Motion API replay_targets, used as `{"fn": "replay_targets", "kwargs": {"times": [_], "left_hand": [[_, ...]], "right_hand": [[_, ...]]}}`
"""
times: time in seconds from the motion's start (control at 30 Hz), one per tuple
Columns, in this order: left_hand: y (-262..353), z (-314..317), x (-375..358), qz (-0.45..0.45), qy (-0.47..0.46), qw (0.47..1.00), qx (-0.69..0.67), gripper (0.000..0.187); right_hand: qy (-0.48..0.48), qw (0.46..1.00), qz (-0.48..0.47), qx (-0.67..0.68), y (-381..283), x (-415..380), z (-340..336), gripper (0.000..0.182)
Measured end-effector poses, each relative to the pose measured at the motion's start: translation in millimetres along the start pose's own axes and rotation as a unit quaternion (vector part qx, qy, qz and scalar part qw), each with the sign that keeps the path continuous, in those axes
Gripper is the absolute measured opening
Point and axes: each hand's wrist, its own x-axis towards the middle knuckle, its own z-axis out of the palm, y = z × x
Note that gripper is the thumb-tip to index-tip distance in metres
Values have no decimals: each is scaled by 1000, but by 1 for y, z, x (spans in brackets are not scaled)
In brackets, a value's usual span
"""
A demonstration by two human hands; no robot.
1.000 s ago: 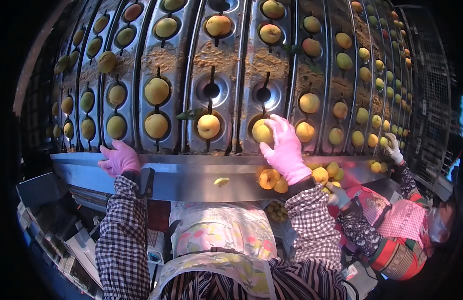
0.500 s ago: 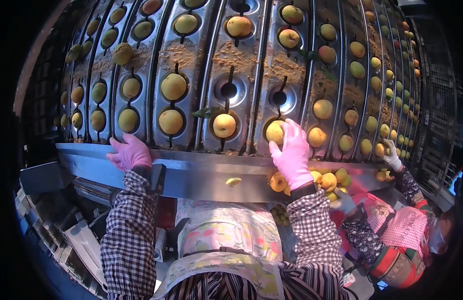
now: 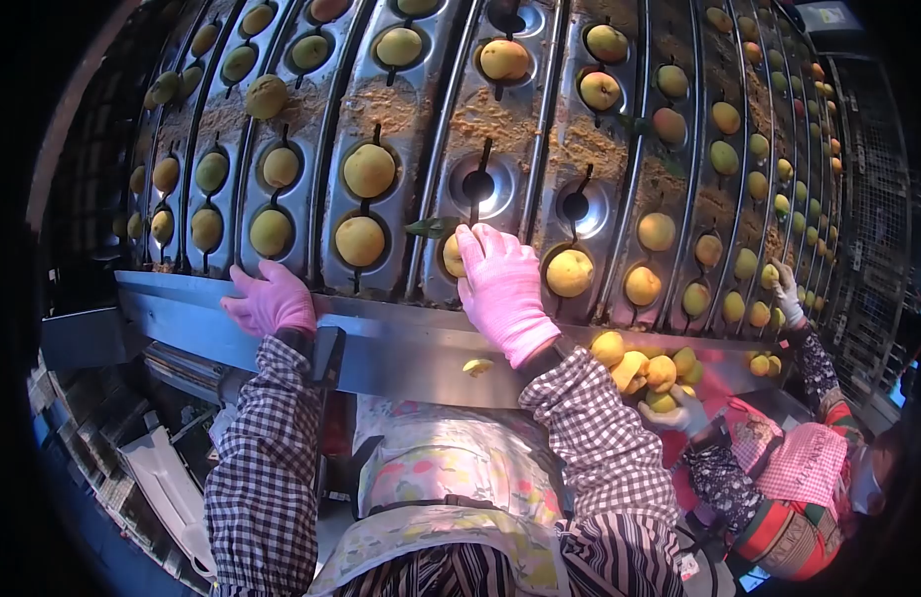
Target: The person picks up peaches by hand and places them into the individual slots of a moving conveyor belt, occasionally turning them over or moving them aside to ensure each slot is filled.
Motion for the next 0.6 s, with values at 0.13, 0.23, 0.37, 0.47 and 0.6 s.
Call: {"fn": "replay_targets", "kwargs": {"times": [0.13, 0.23, 0.37, 0.47, 0.6], "left_hand": [[-2, 0, 0, 0, 5, 1000, -3, 66], [-2, 6, 1, 3, 13, 1000, -5, 66], [-3, 6, 2, 2, 15, 1000, -1, 66], [-3, 4, 2, 4, 10, 1000, 11, 66], [-1, 2, 1, 3, 2, 1000, 18, 66]], "right_hand": [[8, 996, 90, 4, -6, -4, 3, 68], [36, 993, 115, -17, -11, -6, 8, 69], [-19, 987, 162, -4, -21, -5, -7, 74], [-6, 986, 158, 46, -12, -16, -29, 79], [21, 966, 256, 18, 33, -47, -65, 64]]}}
